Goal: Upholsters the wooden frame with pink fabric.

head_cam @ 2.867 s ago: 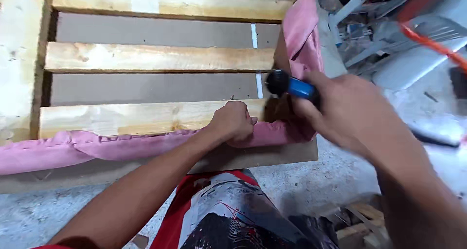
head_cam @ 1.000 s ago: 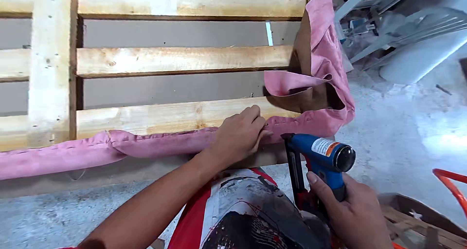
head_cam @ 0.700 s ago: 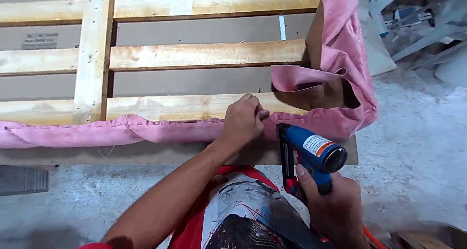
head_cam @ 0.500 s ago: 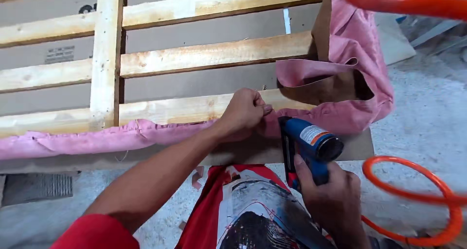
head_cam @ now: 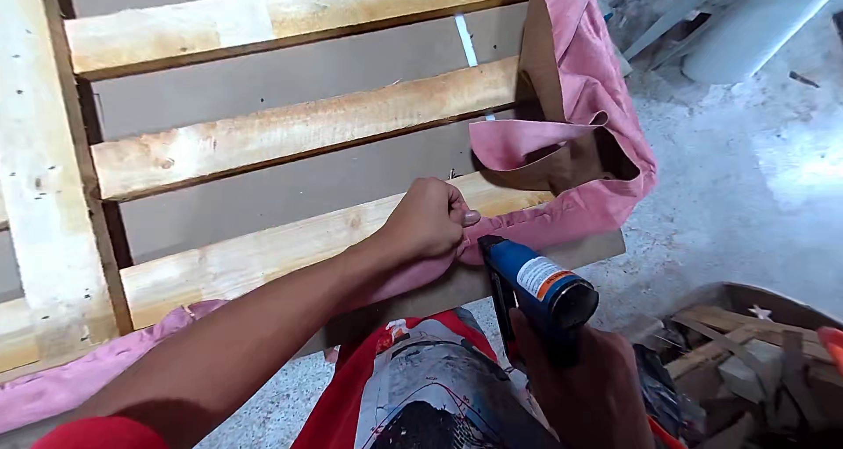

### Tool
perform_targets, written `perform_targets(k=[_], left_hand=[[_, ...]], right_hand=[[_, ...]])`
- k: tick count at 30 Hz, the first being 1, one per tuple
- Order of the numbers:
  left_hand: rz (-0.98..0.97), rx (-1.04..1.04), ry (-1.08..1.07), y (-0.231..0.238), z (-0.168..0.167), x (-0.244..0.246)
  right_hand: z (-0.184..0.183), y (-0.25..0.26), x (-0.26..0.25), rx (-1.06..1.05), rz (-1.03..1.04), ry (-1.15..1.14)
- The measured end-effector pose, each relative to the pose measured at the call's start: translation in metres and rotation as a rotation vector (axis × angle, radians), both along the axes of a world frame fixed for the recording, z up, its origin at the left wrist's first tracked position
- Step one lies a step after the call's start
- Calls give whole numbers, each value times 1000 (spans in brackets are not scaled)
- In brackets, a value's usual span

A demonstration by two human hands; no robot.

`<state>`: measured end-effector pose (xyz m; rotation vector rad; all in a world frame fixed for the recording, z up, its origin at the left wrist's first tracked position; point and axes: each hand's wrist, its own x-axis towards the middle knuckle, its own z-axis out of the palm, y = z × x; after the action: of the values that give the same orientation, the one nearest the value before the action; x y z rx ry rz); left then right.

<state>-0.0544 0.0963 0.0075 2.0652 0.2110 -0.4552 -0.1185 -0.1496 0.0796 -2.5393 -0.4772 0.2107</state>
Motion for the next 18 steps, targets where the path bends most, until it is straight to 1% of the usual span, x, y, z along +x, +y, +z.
perform_targets(k=[7,13,15,18], left_hand=[[26,-44,36,2,-1,0],[31,-41,18,2,1,1],[14,-14,-32,1,-1,-2],[-46,-9,-199,3,-8,-4]], right_hand=[[6,9,-10,42,-50,33],[6,13,-5,5,-11,12],[10,7,-2,-12,-12,16],[26,-19,7,-24,-85,72]])
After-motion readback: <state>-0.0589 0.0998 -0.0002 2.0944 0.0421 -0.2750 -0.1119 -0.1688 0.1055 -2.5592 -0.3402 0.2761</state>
